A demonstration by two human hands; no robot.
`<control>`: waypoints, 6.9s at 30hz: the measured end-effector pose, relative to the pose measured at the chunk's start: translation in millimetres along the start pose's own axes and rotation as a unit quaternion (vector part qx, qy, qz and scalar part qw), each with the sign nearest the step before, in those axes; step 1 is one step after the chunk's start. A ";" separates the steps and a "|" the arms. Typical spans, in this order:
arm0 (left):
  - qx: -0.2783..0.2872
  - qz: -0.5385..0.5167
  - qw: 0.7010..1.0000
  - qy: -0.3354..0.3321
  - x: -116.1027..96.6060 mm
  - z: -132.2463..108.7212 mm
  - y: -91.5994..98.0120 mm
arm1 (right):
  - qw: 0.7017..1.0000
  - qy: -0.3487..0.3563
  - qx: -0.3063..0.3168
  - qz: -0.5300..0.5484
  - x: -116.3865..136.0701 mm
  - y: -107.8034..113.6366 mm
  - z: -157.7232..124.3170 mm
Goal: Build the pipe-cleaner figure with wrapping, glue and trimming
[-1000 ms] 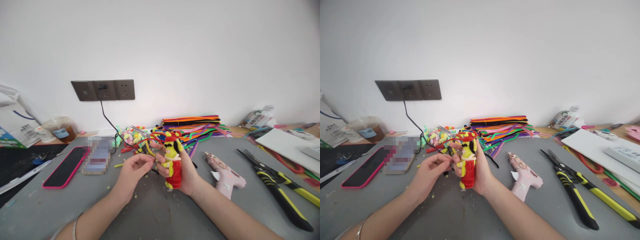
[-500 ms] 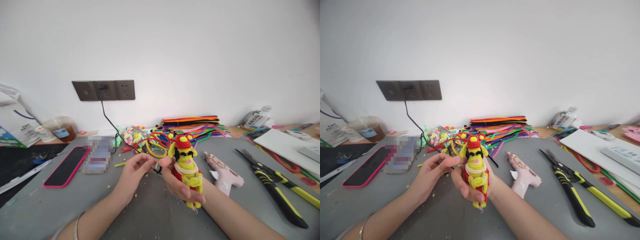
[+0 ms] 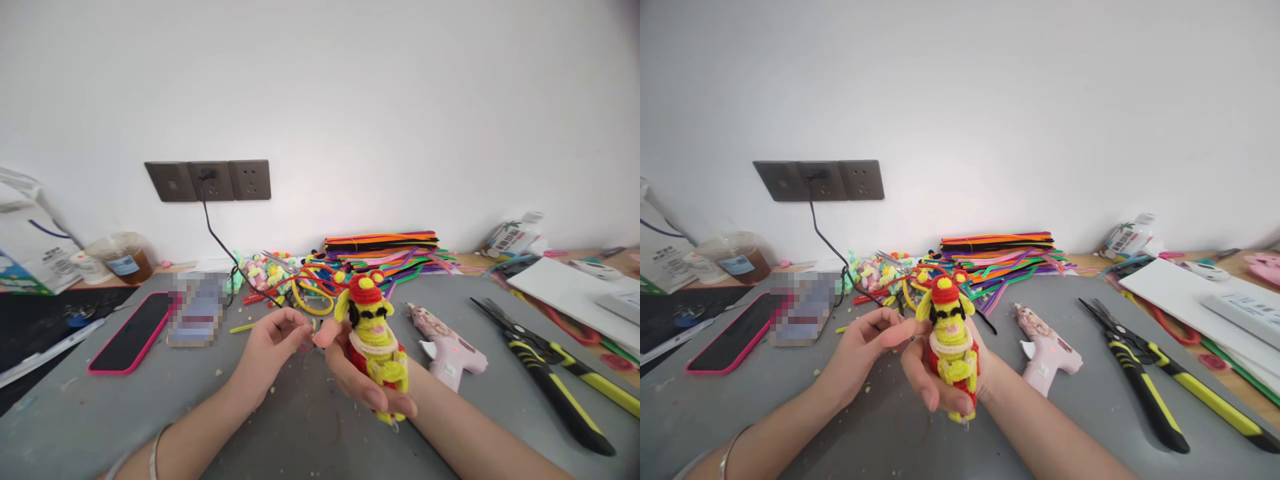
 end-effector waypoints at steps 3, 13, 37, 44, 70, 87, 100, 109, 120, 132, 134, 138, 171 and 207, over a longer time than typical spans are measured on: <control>0.007 -0.001 1.000 0.007 -0.3 -0.6 -2.5 | 0.988 -0.101 0.102 0.057 -4.2 -35.3 -2.2; 0.029 -0.022 0.999 0.020 9.1 0.2 -6.5 | 0.988 0.049 0.053 0.139 35.0 -62.3 9.9; 0.088 0.088 0.992 0.007 21.5 4.1 -15.9 | 0.960 0.190 -0.204 0.028 59.9 -10.5 14.4; 0.077 0.192 0.978 -0.040 11.2 2.7 -15.6 | 0.961 0.187 -0.195 0.052 55.4 -12.5 13.9; 0.067 0.076 0.995 -0.013 20.8 -2.3 -14.7 | 0.970 0.110 -0.204 -0.079 40.8 -11.8 12.8; -0.105 0.098 0.987 -0.070 3.0 -1.9 19.4 | 0.771 0.325 -0.339 -0.429 103.6 -18.8 -24.2; -0.108 0.124 0.983 -0.080 4.5 -0.3 21.7 | 0.779 0.339 -0.277 -0.449 107.7 -32.0 -24.6; -0.102 0.195 0.972 -0.081 2.7 -1.8 17.5 | 0.716 0.515 -0.351 -0.314 165.3 -19.8 -62.4; -0.054 0.055 0.994 -0.081 2.2 0.2 14.0 | 0.756 0.456 -0.430 -0.191 174.8 51.0 -72.2; -0.064 0.049 0.994 -0.071 2.7 1.5 15.7 | 0.764 0.233 -0.295 -0.524 120.3 5.1 -21.0; -0.060 0.047 0.995 -0.065 3.7 2.1 14.7 | 0.830 0.198 -0.236 -0.466 104.1 1.6 -11.0; -0.028 0.053 0.998 -0.037 9.0 3.9 6.7 | 0.890 0.170 -0.148 -0.397 77.5 -14.4 0.9; 0.034 0.011 0.999 0.026 13.4 5.2 -2.1 | 0.907 0.230 -0.262 -0.236 91.3 -5.0 -7.7; -0.038 0.196 0.973 -0.118 -6.4 -8.2 2.1 | 0.867 0.213 -0.308 -0.329 78.8 -2.3 -9.2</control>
Point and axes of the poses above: each hand's wrist, its own z-axis towards the middle knuckle, its own y-axis out of the back of the hand, x = y × z, the point moved 10 cm from there along z, towards the middle knuckle, and after that the axes turned 11 degrees about y, right-handed, at the moved point
